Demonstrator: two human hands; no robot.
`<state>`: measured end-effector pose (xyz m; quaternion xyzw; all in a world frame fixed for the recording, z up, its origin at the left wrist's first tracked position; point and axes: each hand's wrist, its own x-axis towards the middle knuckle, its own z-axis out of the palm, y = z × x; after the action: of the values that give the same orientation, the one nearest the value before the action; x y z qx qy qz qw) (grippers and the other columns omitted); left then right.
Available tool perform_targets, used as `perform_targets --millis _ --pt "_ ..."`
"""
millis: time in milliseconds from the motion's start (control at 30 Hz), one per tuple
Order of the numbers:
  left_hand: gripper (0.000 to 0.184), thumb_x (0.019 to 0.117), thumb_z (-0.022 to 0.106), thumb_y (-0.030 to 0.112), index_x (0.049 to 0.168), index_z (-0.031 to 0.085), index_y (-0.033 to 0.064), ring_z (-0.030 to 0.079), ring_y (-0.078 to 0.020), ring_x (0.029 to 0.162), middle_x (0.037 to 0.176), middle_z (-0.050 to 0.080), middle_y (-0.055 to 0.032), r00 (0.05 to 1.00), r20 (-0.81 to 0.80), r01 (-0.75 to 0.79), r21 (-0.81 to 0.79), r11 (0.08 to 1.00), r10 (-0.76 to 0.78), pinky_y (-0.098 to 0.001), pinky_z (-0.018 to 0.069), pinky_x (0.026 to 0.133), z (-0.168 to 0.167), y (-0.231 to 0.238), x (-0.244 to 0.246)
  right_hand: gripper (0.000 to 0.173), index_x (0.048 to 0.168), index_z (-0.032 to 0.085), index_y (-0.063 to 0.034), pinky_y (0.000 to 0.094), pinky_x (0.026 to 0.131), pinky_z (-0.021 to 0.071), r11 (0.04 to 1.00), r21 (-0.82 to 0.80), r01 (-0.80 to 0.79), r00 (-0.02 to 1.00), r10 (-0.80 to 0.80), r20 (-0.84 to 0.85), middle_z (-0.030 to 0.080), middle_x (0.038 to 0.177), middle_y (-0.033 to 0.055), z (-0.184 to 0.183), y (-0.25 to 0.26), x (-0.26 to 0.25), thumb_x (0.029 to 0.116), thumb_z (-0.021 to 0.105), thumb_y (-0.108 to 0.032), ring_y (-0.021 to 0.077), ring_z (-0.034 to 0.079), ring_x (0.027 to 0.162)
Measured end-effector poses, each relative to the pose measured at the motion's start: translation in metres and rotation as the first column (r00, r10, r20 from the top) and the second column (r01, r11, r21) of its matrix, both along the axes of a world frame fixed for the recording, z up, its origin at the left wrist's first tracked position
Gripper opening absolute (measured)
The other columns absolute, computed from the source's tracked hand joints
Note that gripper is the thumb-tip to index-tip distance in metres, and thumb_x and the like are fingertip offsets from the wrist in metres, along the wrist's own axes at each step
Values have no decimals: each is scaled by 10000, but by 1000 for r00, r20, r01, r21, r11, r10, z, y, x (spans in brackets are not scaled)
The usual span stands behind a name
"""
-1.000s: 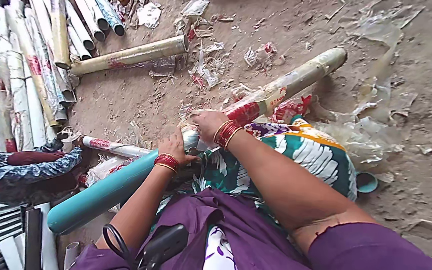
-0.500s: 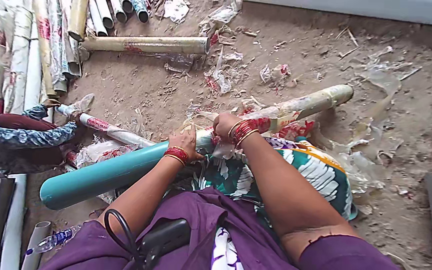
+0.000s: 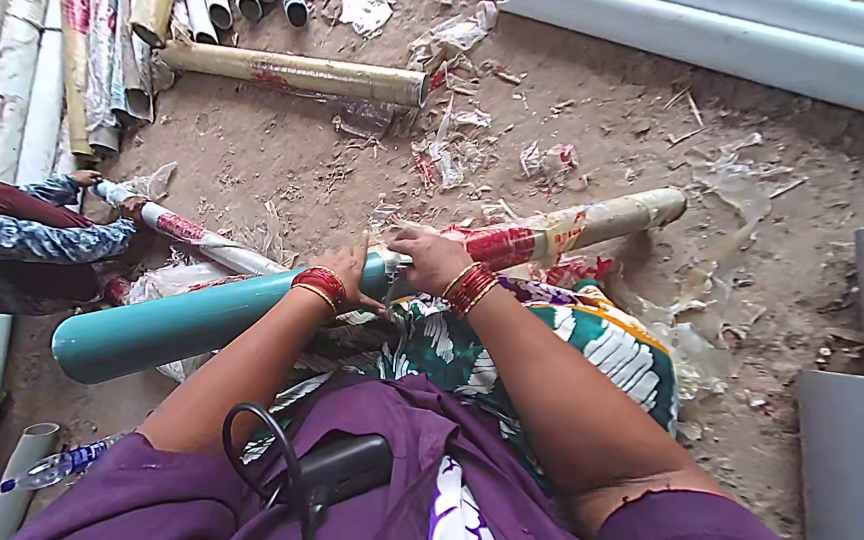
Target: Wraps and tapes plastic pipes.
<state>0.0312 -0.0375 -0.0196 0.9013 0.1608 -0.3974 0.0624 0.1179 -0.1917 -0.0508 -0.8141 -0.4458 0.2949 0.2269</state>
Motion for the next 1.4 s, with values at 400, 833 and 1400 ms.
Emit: perform_targets --millis 400,833,1400 --pt "1159 741 790 721 1621 304 144 536 -460 1320 1453 540 -248 996 57 -71 132 989 64 -700 410 1030 11 19 -27 181 1083 760 -38 571 904 550 973 160 165 985 -171 25 666 1227 190 -22 8 -15 920 693 -83 355 680 1084" --pt "1118 735 809 697 1590 366 128 553 -490 1281 1415 560 -271 992 88 -98 94 991 90 -726 405 1016 10 20 -28 112 1002 668 117 527 947 543 885 273 377 918 -395 14 668 1128 282 -46 12 -39 937 603 52 408 678 1068" --pt "1064 769 800 669 1584 378 133 555 -476 1289 1419 561 -264 993 70 -104 80 991 98 -723 396 1030 12 21 -26 301 981 675 85 538 914 484 956 -54 289 939 -294 -180 678 994 251 -15 20 -19 1061 551 -177 359 657 986"
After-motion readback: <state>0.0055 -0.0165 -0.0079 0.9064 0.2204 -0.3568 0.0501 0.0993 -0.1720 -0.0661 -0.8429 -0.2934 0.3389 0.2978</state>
